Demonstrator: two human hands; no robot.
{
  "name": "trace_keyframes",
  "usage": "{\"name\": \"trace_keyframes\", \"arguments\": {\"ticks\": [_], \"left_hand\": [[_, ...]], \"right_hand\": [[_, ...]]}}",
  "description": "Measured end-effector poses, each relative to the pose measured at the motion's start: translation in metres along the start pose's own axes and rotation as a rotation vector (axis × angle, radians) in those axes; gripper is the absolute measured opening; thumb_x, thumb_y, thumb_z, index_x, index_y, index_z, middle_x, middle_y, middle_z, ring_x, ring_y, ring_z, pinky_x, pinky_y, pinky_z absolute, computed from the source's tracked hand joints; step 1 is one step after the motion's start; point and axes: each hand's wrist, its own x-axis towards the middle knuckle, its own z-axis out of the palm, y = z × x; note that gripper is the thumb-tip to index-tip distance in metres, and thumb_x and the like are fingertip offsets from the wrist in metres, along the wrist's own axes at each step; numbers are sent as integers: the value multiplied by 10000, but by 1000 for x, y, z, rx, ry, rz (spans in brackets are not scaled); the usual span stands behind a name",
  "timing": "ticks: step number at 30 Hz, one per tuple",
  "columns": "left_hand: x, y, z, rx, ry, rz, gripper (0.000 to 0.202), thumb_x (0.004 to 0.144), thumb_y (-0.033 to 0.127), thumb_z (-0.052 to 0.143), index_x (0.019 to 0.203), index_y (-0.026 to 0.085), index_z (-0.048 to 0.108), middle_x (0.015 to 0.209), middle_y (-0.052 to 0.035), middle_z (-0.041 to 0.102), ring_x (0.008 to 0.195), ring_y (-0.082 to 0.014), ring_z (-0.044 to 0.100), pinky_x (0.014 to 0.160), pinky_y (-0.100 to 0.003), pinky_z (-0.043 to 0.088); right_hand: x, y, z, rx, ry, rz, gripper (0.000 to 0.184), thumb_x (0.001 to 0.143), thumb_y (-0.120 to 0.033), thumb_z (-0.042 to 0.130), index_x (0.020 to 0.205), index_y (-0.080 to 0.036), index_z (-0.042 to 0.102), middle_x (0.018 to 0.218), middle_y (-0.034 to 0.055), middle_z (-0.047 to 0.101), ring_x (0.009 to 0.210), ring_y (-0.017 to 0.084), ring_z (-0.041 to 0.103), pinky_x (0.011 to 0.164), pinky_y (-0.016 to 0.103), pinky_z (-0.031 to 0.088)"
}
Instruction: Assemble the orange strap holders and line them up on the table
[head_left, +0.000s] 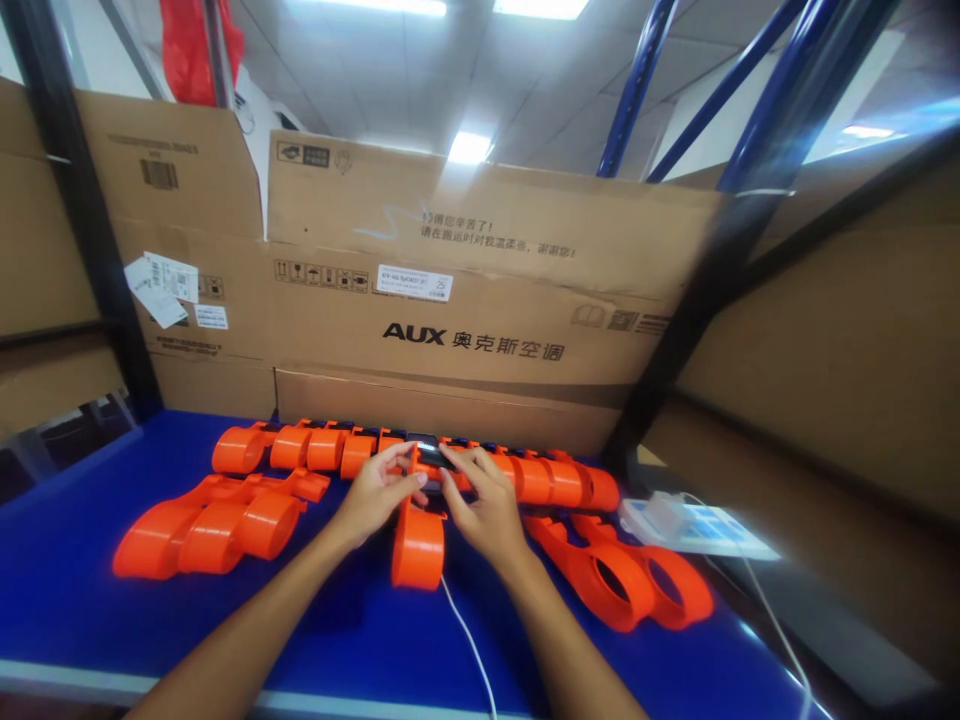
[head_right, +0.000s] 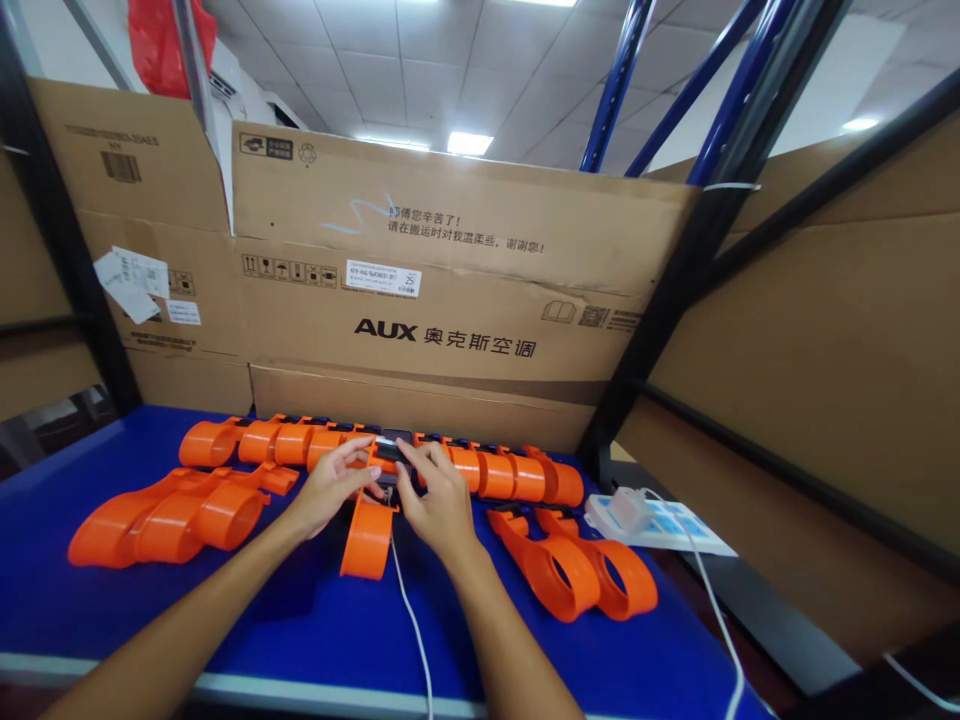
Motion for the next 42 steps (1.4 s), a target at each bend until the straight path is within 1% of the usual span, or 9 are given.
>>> {"name": "trace_keyframes", "arguments": {"ticks": [5, 9, 12, 16, 18, 21, 28, 35, 42], "left_hand": [[1, -1, 0, 2, -37, -26, 540, 759, 287, 775, 1245, 192, 560, 1037, -64, 649, 674, -168, 703, 662, -326, 572], [3, 2, 1, -75, 21, -33, 543, 712, 291, 803, 1189, 195, 563, 1006, -56, 671, 586, -140, 673, 608, -297, 551], [5, 7, 0, -182, 112, -46, 549, 682, 298, 817, 1158, 193, 564, 908, -27, 677, 528, -121, 648, 583, -267, 522], [6, 12, -3, -260, 180, -86, 588, 632, 304, 840, 1143, 183, 575, 729, 14, 648, 484, -122, 613, 540, -252, 494], [6, 14, -2, -264, 189, -84, 594, 615, 300, 846, 1133, 179, 582, 705, 18, 643, 481, -121, 605, 533, -249, 492], [5, 15, -1, -261, 203, -82, 605, 615, 304, 847, 1144, 182, 579, 695, 25, 638, 479, -122, 602, 533, -253, 494], [5, 13, -1, -253, 201, -81, 623, 609, 319, 856, 1148, 191, 570, 789, 9, 653, 483, -117, 612, 515, -252, 480], [7, 9, -4, -234, 188, -67, 581, 642, 313, 849, 1137, 199, 566, 807, 12, 647, 496, -117, 617, 527, -256, 480], [6, 8, -4, -223, 187, -73, 606, 621, 319, 857, 1142, 198, 573, 794, 8, 661, 492, -122, 623, 554, -270, 502]], "right_hand": [[-1, -3, 1, 45, -50, -4, 425, 958, -227, 528, 1380, -260, 561, 966, 60, 595, 865, 187, 607, 801, 338, 530], [2, -3, -6, 120, -144, 80, 460, 982, -261, 481, 1441, -239, 482, 1035, 78, 618, 871, 187, 611, 783, 325, 524], [6, 4, -12, 97, -141, 215, 360, 990, -281, 445, 1311, -197, 585, 1044, 88, 670, 877, 192, 633, 774, 306, 513], [4, 9, -14, -152, -474, 302, 220, 934, -262, 524, 1044, -212, 708, 923, 58, 723, 834, 199, 657, 742, 280, 470], [1, 6, -11, -291, -656, 300, 206, 896, -234, 569, 1035, -239, 721, 937, 55, 734, 883, 213, 669, 752, 276, 447], [-3, 0, -5, -407, -762, 297, 270, 878, -216, 585, 1109, -275, 710, 1039, 63, 736, 994, 234, 667, 794, 284, 427], [-1, 1, -12, -395, -773, 326, 225, 854, -199, 592, 1040, -251, 706, 980, 52, 737, 914, 216, 679, 725, 273, 417], [-7, 2, -11, -466, -787, 398, 289, 810, -361, 689, 1072, -241, 685, 1095, 86, 719, 1034, 279, 655, 783, 330, 438], [-8, 3, -11, -478, -785, 427, 269, 792, -315, 691, 1046, -226, 670, 1063, 91, 715, 992, 270, 661, 762, 322, 430]]}}
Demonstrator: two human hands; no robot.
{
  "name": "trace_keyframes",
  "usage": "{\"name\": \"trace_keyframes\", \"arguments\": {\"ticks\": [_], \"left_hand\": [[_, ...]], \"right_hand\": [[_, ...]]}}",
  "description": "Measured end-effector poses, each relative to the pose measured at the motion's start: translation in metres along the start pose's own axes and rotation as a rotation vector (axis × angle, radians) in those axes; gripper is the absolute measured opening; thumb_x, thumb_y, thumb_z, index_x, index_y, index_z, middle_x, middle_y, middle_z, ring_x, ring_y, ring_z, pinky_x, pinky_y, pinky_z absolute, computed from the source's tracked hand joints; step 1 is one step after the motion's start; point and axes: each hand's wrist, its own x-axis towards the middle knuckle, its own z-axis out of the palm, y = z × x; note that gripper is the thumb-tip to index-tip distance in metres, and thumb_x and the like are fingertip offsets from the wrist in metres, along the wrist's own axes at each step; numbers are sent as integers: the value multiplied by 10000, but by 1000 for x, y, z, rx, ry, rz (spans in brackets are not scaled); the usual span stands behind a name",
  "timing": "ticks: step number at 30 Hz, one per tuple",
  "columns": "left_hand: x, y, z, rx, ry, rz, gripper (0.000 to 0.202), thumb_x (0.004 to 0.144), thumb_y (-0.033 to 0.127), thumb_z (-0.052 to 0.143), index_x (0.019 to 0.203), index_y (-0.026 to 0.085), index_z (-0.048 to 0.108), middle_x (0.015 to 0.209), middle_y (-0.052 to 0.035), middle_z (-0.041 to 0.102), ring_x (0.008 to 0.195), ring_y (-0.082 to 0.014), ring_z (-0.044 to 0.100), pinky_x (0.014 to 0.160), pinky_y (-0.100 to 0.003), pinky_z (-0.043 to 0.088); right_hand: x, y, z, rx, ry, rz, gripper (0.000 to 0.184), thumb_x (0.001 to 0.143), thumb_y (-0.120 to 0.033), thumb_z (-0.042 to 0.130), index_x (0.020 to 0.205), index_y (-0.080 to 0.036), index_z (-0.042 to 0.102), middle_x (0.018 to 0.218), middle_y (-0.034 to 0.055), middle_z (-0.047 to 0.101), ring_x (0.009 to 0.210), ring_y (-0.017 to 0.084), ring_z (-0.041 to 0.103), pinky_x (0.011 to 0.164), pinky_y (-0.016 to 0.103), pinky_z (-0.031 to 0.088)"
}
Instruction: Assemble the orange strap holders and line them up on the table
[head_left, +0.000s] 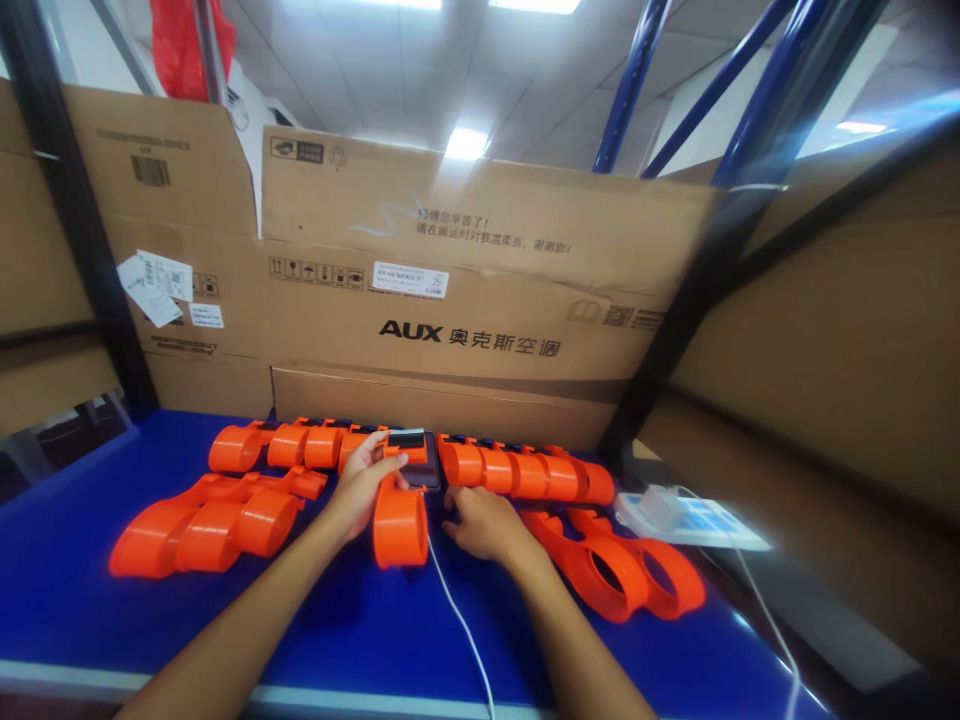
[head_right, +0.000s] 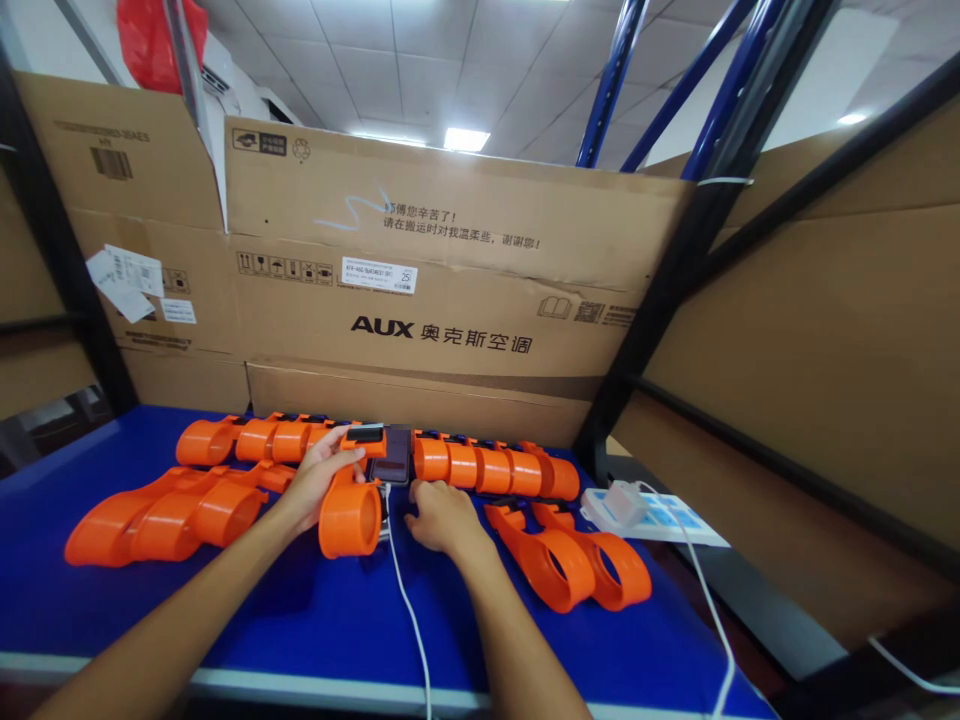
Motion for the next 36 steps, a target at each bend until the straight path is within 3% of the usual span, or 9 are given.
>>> {"name": "trace_keyframes", "arguments": {"ticks": [6, 12, 17, 19, 21, 24, 29, 36], "left_hand": [[-1, 0, 1, -4, -10, 19, 610, 628, 296, 855, 1156, 204, 563, 785, 15, 658, 503, -119, 622, 572, -273, 517], [1, -1, 0, 9, -13, 13, 578, 625, 313, 857, 1117, 203, 576, 776, 15, 660, 490, -111, 614, 558, -257, 506], [2, -3, -1, 21, 8, 27, 570, 619, 310, 860, 1104, 208, 577, 805, 10, 664, 489, -106, 612, 560, -259, 511], [2, -4, -1, 33, 6, 43, 557, 623, 303, 858, 1098, 205, 584, 817, 8, 664, 487, -100, 604, 542, -248, 499], [2, -4, -1, 55, -4, 59, 534, 628, 299, 856, 1081, 201, 592, 840, 3, 669, 481, -90, 593, 521, -237, 484], [1, -5, 0, 93, -21, 71, 502, 648, 307, 846, 1068, 200, 592, 863, -1, 671, 471, -82, 581, 507, -236, 480], [-1, -7, 1, 124, -49, 73, 483, 679, 313, 832, 1082, 202, 590, 870, -2, 661, 465, -74, 568, 498, -234, 485], [-3, -9, 2, 174, -64, 90, 479, 714, 334, 815, 1117, 214, 586, 991, -23, 651, 474, -62, 569, 521, -254, 525]], "right_hand": [[2, 4, 1, 26, 30, 8, 216, 796, -243, 667, 1009, -210, 653, 1054, 92, 711, 978, 248, 661, 738, 295, 424], [7, 7, 7, 62, 75, 50, 69, 822, -253, 643, 801, -188, 635, 820, 98, 712, 807, 236, 679, 654, 289, 426], [13, 5, 5, 117, 156, 24, 51, 845, -206, 571, 797, -190, 574, 776, 81, 699, 778, 224, 691, 650, 286, 459], [15, 3, 4, 279, 200, 15, 92, 902, -268, 515, 841, -201, 535, 719, 45, 684, 698, 198, 693, 612, 276, 486], [16, 0, 5, 597, 260, -16, 145, 924, -358, 503, 893, -217, 488, 679, 3, 661, 606, 176, 684, 539, 258, 507], [18, -4, 7, 976, 402, -89, 272, 874, -459, 598, 923, -228, 462, 697, -23, 626, 567, 163, 668, 479, 254, 534], [14, -13, 5, 1108, 605, -126, 317, 863, -463, 653, 995, -236, 476, 795, 2, 616, 642, 180, 693, 541, 289, 586], [6, -27, 9, 970, 694, -169, 242, 908, -389, 620, 1059, -229, 519, 885, 62, 677, 766, 211, 719, 705, 341, 604]]}}
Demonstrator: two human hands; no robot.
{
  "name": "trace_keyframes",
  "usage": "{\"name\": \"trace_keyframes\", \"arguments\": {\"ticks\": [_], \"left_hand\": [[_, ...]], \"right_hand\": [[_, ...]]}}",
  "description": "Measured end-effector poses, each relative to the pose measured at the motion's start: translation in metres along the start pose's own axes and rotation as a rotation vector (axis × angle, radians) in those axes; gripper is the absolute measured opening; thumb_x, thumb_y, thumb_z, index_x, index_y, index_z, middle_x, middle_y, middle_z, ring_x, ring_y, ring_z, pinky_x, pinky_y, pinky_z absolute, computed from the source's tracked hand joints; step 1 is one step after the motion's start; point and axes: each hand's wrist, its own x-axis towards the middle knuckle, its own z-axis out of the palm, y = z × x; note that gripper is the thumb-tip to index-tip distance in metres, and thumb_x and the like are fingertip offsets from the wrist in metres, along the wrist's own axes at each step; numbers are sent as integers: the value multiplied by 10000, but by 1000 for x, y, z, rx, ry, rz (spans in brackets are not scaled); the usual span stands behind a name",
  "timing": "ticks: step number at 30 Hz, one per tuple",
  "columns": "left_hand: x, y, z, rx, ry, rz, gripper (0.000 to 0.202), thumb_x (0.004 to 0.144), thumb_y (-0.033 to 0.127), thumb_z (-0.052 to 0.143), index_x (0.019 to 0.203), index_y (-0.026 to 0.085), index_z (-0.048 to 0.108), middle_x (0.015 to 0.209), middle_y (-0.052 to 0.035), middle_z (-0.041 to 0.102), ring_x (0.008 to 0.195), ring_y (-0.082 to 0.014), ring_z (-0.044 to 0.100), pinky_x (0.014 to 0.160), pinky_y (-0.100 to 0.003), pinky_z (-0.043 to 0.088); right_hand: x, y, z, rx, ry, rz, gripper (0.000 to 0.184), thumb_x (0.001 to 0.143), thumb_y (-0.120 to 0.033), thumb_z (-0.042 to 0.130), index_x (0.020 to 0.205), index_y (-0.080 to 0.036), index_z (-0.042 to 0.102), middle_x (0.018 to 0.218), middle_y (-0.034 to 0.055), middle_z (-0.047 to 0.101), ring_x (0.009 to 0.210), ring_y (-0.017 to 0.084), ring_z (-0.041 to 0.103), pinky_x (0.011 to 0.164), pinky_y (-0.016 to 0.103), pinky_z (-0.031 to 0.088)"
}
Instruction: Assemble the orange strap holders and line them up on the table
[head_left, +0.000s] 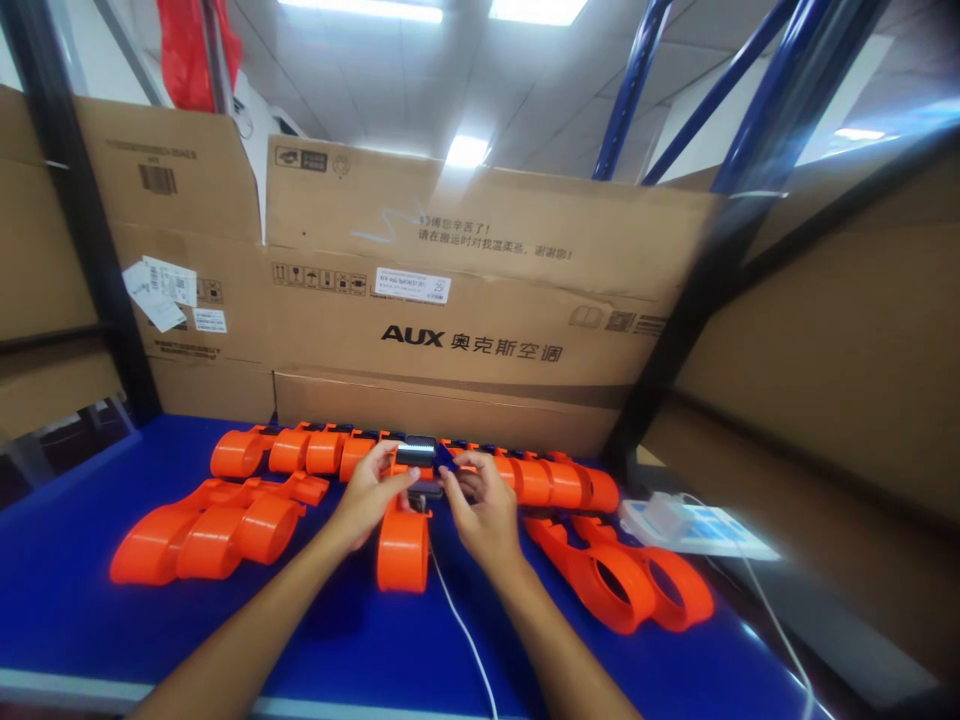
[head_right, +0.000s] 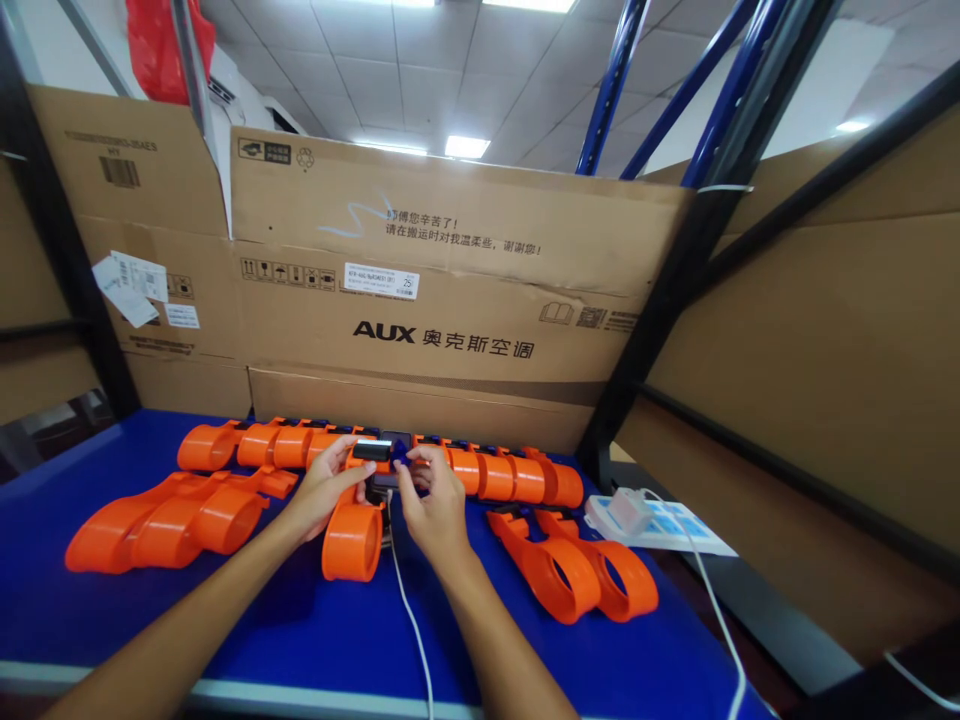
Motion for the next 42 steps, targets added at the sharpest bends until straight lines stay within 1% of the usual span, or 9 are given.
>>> {"name": "trace_keyframes", "arguments": {"ticks": [3, 7, 13, 19, 25, 35, 38, 40, 42], "left_hand": [[0, 0, 0, 9, -22, 17, 471, 730, 338, 806, 1122, 215, 577, 999, -20, 640, 485, -64, 573, 522, -253, 527], [0, 0, 0, 19, -19, 13, 481, 724, 347, 809, 1122, 211, 575, 1015, -30, 645, 489, -68, 578, 527, -260, 533], [0, 2, 0, -6, -12, 20, 464, 717, 358, 809, 1088, 204, 578, 930, -17, 661, 482, -70, 569, 493, -230, 505], [-1, 2, 1, 22, -36, 31, 486, 715, 345, 809, 1112, 205, 565, 950, -19, 661, 498, -79, 572, 496, -246, 526], [-1, 0, 1, 27, -55, 35, 509, 693, 333, 824, 1113, 206, 565, 1004, -34, 662, 516, -88, 587, 507, -266, 555], [-2, 2, 2, -23, -40, -2, 524, 689, 326, 834, 1125, 212, 567, 917, -11, 677, 477, -93, 597, 520, -277, 560], [-4, 6, 3, -66, -77, -34, 517, 726, 339, 819, 1145, 198, 551, 753, 5, 678, 486, -116, 615, 550, -276, 562], [-5, 8, 3, -105, -102, -83, 562, 737, 340, 817, 1192, 204, 518, 667, 14, 670, 513, -147, 652, 584, -290, 573], [-6, 8, 3, -152, -112, -139, 616, 731, 337, 827, 1224, 227, 476, 698, 4, 691, 573, -184, 702, 620, -317, 589]], "right_hand": [[0, 1, 2, -5, 46, -91, 247, 896, -339, 637, 1087, -225, 528, 933, 63, 676, 812, 202, 703, 746, 342, 593], [2, 0, 1, -104, 59, -180, 108, 900, -268, 615, 983, -217, 569, 894, 51, 663, 812, 195, 670, 748, 332, 564], [2, -6, 0, -199, -14, -265, 70, 863, -165, 574, 902, -215, 545, 850, 24, 610, 757, 169, 612, 725, 302, 515], [2, -4, -2, -297, -74, -323, 131, 873, -166, 542, 776, -224, 476, 731, -4, 530, 685, 161, 525, 647, 278, 437], [3, 0, -4, -312, -179, -332, 142, 917, -181, 525, 792, -223, 472, 744, 6, 527, 702, 164, 510, 654, 282, 417], [5, -6, -8, -279, -273, -281, 162, 957, -243, 515, 804, -220, 466, 801, 16, 501, 749, 175, 474, 685, 303, 386], [5, -5, -9, -140, -267, -231, 180, 943, -323, 553, 810, -221, 486, 819, 16, 497, 750, 176, 467, 679, 301, 389], [6, -3, -8, 26, -208, -151, 205, 954, -387, 525, 829, -227, 496, 808, 10, 493, 736, 175, 468, 670, 298, 398], [8, -1, -7, 188, -138, -31, 203, 967, -434, 492, 910, -241, 524, 815, 8, 514, 739, 179, 492, 669, 297, 415]]}}
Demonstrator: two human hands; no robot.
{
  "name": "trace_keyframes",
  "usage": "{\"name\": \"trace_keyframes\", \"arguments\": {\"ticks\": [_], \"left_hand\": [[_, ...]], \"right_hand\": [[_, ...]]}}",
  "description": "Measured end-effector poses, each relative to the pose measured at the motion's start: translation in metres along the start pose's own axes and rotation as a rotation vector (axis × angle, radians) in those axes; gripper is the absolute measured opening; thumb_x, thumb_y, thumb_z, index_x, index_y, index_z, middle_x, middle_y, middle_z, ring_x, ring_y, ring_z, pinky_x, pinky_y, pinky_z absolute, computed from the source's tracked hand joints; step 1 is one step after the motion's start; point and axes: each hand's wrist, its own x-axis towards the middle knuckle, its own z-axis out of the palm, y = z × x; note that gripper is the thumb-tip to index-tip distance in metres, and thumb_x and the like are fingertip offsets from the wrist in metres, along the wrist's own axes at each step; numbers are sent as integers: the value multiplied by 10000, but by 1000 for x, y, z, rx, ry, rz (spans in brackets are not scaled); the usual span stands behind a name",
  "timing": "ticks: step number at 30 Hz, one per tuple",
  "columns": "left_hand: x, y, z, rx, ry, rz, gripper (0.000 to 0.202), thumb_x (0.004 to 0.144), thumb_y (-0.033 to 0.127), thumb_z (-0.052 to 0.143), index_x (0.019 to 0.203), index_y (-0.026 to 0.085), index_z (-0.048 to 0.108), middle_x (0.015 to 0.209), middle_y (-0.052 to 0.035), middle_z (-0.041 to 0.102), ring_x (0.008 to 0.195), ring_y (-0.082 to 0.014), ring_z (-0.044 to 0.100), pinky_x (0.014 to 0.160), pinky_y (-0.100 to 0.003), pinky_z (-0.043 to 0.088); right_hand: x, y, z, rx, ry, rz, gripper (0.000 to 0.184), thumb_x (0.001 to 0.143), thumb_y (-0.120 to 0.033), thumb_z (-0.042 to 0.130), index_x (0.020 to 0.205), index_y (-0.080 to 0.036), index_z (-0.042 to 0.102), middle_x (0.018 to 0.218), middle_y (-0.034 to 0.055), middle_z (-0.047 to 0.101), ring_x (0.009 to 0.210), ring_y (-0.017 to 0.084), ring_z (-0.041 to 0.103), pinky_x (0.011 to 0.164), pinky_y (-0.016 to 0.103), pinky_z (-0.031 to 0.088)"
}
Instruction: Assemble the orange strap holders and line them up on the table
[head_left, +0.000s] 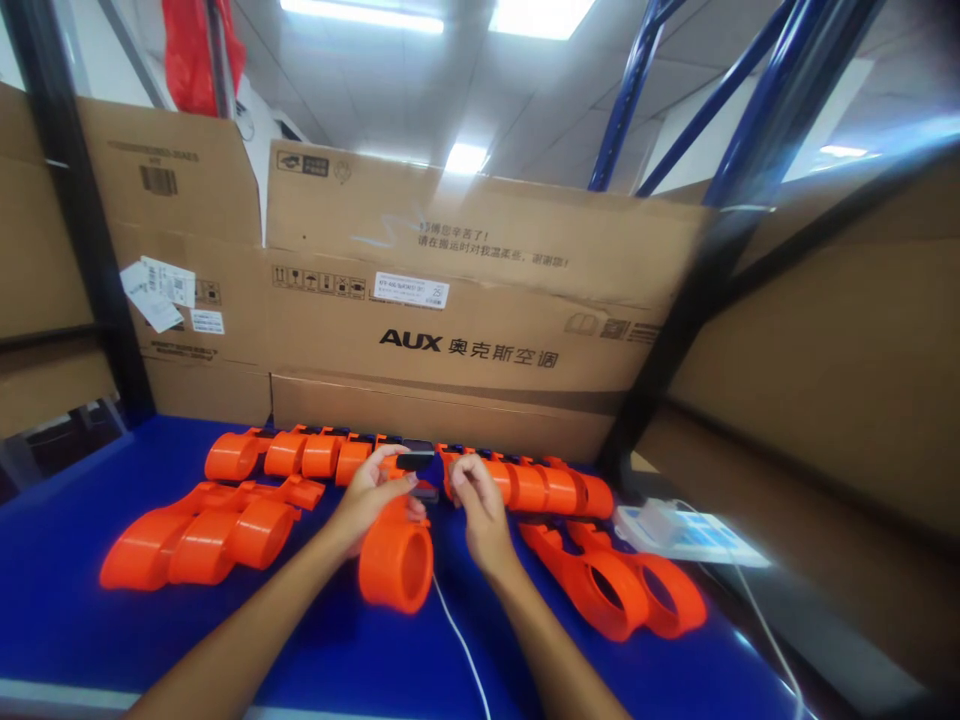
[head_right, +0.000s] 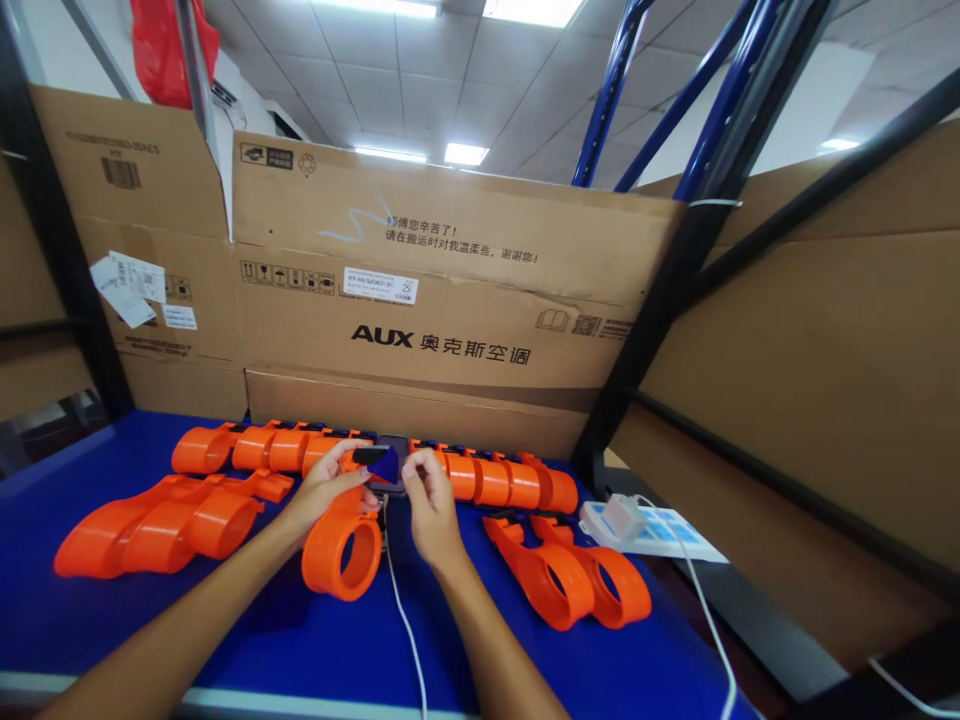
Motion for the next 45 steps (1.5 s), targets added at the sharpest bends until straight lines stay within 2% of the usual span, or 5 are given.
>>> {"name": "trace_keyframes", "arguments": {"ticks": [5, 25, 28, 35, 45], "left_hand": [[2, -4, 1, -52, -85, -104, 584, 728, 327, 839, 1170, 223, 472, 955, -83, 729, 694, -234, 750, 670, -358, 603], [1, 6, 2, -12, -2, -34, 459, 729, 394, 811, 1089, 150, 663, 860, -92, 756, 734, -237, 726, 699, -339, 564], [6, 11, -9, -153, 110, -41, 421, 761, 456, 734, 1015, 125, 682, 879, -138, 763, 761, -273, 734, 687, -363, 576], [12, 20, -17, -305, 153, -16, 481, 772, 536, 593, 1005, 132, 709, 784, -136, 754, 706, -299, 723, 596, -373, 562], [2, 33, -14, -528, 227, 89, 355, 722, 493, 641, 876, 173, 650, 731, -57, 704, 596, -196, 669, 561, -296, 532]], "right_hand": [[4, -1, 1, 263, -157, 203, 410, 926, -484, 561, 1282, -288, 514, 1001, 40, 639, 914, 222, 602, 796, 338, 481], [6, 5, 3, -26, -38, 114, 320, 963, -486, 473, 1153, -232, 515, 950, 43, 637, 788, 172, 603, 687, 282, 506], [11, 10, -17, -322, 46, 133, 334, 994, -425, 385, 1036, -193, 620, 773, 24, 624, 707, 174, 579, 634, 270, 450], [6, 23, -50, -694, -315, 231, 249, 775, -131, 563, 532, -185, 560, 478, -33, 504, 492, 114, 457, 502, 230, 281], [-7, 29, -61, -746, -318, 279, 186, 746, -73, 601, 604, -188, 570, 528, -34, 553, 449, 89, 407, 457, 216, 223]]}}
